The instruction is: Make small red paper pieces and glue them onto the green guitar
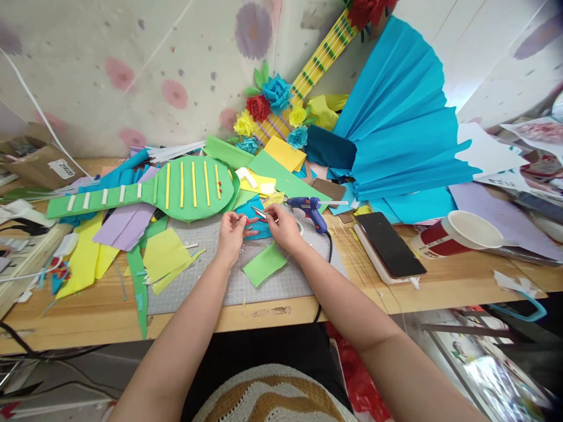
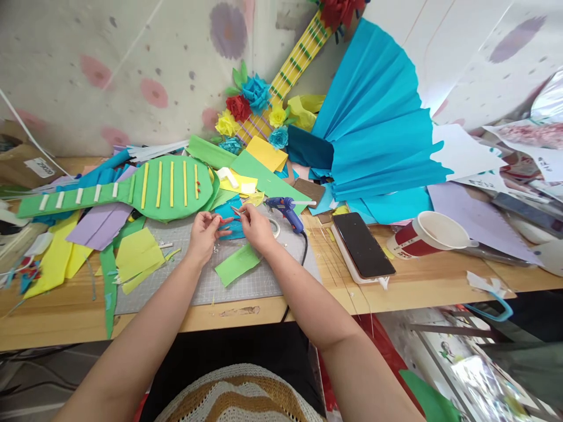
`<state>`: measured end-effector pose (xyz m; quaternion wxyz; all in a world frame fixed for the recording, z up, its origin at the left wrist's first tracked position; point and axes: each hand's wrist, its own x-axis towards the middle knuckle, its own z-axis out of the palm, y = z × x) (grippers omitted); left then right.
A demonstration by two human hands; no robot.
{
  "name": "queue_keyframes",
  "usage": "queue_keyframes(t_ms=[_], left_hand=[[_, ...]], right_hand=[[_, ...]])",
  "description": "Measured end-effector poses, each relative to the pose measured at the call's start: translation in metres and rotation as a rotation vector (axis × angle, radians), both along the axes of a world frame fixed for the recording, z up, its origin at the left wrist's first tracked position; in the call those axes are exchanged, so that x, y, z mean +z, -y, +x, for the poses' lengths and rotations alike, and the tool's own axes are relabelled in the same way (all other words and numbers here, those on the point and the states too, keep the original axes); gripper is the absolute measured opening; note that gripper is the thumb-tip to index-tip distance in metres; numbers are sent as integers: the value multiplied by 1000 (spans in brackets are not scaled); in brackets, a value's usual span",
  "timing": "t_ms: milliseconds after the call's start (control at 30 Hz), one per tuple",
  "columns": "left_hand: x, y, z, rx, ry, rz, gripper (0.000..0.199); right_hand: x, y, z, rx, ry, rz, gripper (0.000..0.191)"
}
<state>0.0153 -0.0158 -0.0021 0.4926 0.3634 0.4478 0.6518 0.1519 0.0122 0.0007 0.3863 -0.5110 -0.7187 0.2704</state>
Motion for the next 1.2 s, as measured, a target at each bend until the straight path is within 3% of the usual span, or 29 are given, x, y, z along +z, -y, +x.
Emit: queue_keyframes(t_ms=[133,267,367,500,600,700,867,933,1033,1200], left_hand=[[-6,-1,1,5,-127,41,35],[-2,-3,-4,43,-185,108,29],[12,-5,-12,-4,-186,76,33],[38,-6,-17,-210,-194,-86,47],[51,-5,-15,-338,-197,-132,40],[55,-5,-13,-385,-117,-168,39],[50,-8,-5,-419,63,-275,35],[46,-11,0,-364,120,-293,30],[45,-17,-4,-152,154,-280,25],[64,-23,-52,107,-104,-95,28]], right_hand=[[5,0,2,-112,27,-28,19],[8,2,5,-48,0,-59,14],[6,1,4,40,-109,-66,14],[2,-1,-2,254,-375,-55,27],[3,0,-6,415,-559,-165,33],[5,2,-6,520,-709,-260,34],[7,2,-1,549,-716,-347,31],[6,0,-1,477,-734,-350,33],[5,-1,-3,317,-730,-282,36],[2,-1,-1,59,-504,-93,31]])
